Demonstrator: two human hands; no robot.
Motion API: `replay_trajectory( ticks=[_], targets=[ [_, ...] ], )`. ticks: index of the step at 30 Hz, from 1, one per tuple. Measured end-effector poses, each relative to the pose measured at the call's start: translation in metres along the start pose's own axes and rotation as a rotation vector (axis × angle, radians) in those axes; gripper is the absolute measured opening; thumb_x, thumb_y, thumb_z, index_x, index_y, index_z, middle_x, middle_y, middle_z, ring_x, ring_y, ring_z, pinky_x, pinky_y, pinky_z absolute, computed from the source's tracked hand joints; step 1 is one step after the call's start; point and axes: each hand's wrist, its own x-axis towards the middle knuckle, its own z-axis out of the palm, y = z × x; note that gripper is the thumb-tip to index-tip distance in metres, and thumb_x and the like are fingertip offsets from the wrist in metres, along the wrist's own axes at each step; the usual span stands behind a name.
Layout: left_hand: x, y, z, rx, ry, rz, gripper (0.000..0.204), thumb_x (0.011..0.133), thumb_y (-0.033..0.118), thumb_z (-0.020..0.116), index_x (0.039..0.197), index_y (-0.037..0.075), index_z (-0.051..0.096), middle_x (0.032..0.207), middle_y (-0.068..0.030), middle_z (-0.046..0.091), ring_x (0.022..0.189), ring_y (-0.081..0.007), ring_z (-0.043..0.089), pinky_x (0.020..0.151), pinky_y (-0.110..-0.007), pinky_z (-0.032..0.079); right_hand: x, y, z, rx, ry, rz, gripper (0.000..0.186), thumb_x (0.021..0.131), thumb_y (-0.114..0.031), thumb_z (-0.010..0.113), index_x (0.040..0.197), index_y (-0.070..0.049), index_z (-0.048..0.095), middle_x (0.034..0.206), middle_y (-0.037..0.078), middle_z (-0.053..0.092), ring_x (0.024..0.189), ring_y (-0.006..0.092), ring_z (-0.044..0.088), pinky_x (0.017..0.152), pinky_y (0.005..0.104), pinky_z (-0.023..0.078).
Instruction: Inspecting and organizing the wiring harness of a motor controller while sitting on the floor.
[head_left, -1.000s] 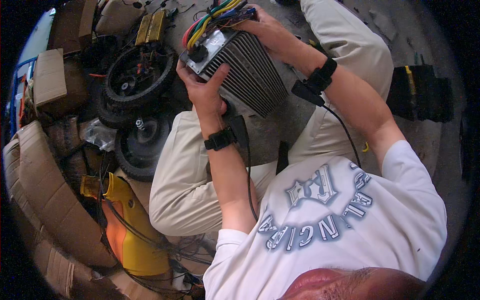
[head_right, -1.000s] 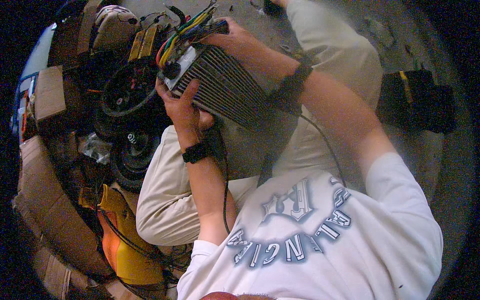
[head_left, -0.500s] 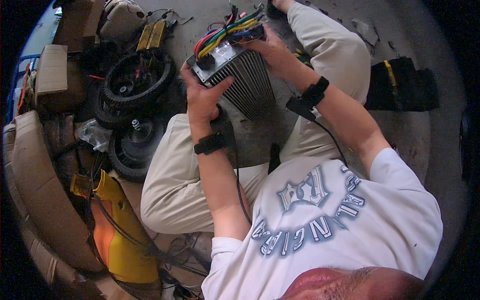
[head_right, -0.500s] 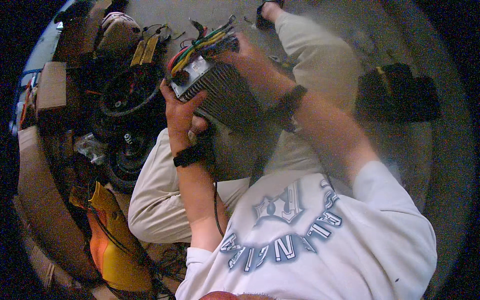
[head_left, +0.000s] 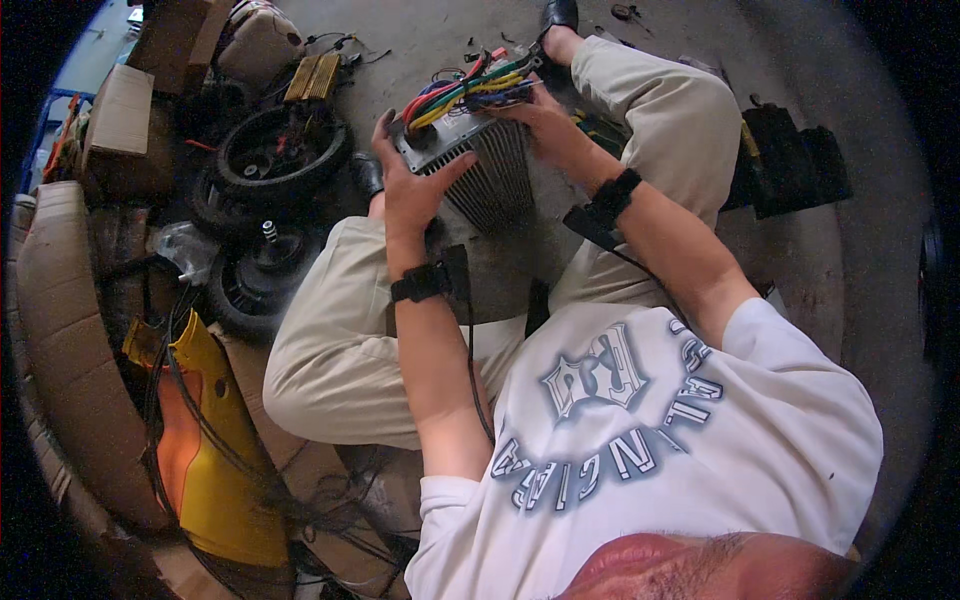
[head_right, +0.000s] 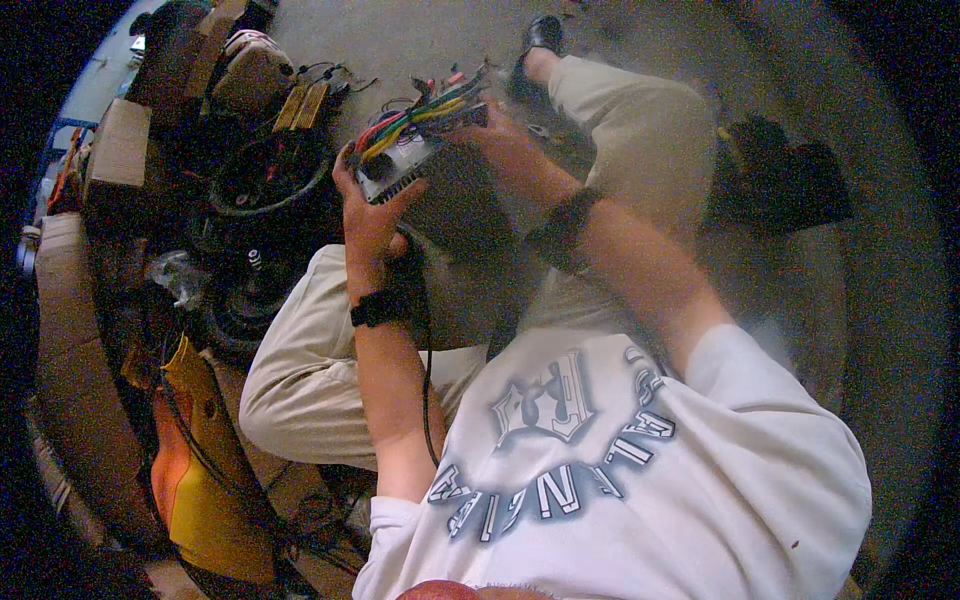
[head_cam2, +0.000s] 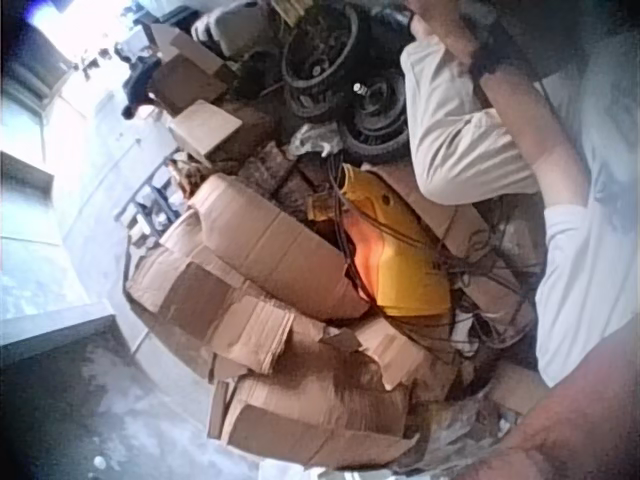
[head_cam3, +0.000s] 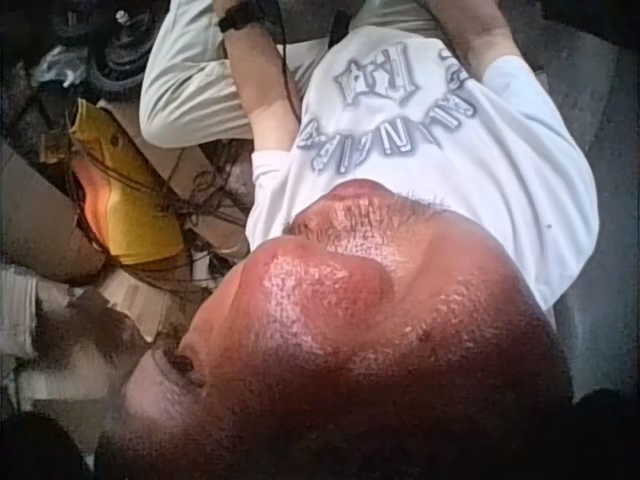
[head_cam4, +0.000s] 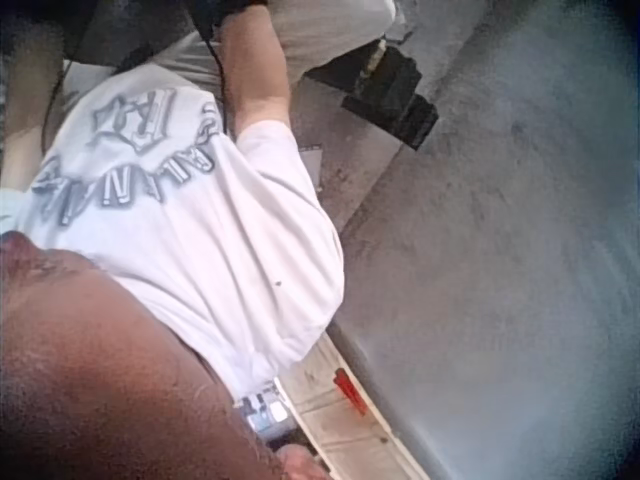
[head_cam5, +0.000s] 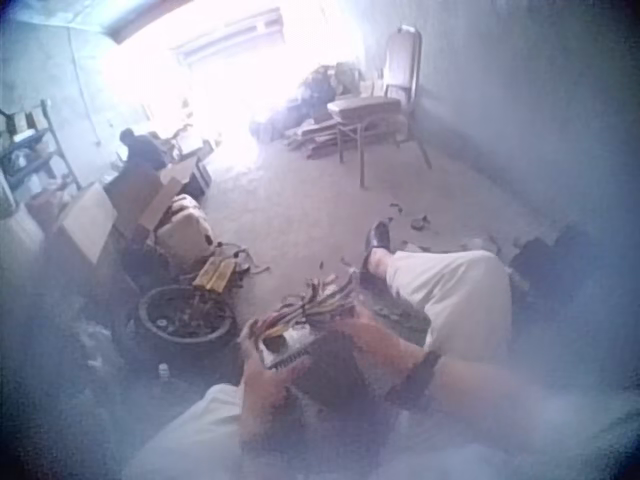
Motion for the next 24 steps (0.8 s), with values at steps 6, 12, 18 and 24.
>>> replay_trajectory(
  ticks=[6, 12, 18, 24],
  targets=[
    [-0.006, 0.01, -0.009, 0.047, -0.011, 0.115, 0.118, 0.058, 0.032, 0.1, 0.15, 0.002, 0.032, 0.145, -0.019, 0.046, 0.135, -0.0323, 0.048, 0.113, -0.04, 0.04, -0.012, -0.021, -0.012, 0.258, -0.082, 0.194, 0.069, 0.089, -0.011, 0.078, 0.148, -0.005, 0.042, 0.135, 0.006, 0.061, 0.127, 0.0172, 0.057, 0.111, 0.0328, 0.041],
    [-0.017, 0.048, -0.016, 0.638, -0.067, 0.361, 0.105, 0.053, 0.024, 0.098, 0.14, 0.004, 0.044, 0.142, -0.0194, 0.049, 0.132, -0.0402, 0.049, 0.112, -0.05, 0.039, -0.023, -0.056, -0.035, -0.373, -0.082, 0.034, 0.105, 0.068, -0.025, 0.096, 0.152, -0.007, 0.037, 0.148, 0.011, 0.051, 0.137, 0.0226, 0.049, 0.117, 0.0371, 0.037],
    [-0.044, 0.071, -0.008, 0.471, -0.094, 0.287, 0.1, 0.054, 0.02, 0.097, 0.138, 0.005, 0.045, 0.133, -0.0197, 0.052, 0.126, -0.0413, 0.051, 0.109, -0.05, 0.04, -0.022, -0.104, -0.054, -0.681, -0.265, -0.322, 0.116, 0.054, -0.032, 0.099, 0.153, -0.008, 0.042, 0.153, 0.012, 0.048, 0.143, 0.0331, 0.042, 0.121, 0.0431, 0.033],
    [-0.05, 0.072, -0.013, 0.483, -0.096, 0.274, 0.098, 0.054, 0.018, 0.096, 0.137, 0.003, 0.046, 0.136, -0.0203, 0.048, 0.128, -0.0423, 0.047, 0.109, -0.051, 0.04, -0.032, -0.111, -0.049, -0.59, -0.472, -0.278, 0.103, 0.058, -0.029, 0.096, 0.147, -0.007, 0.049, 0.147, 0.013, 0.051, 0.143, 0.035, 0.041, 0.12, 0.0449, 0.033]
  ],
)
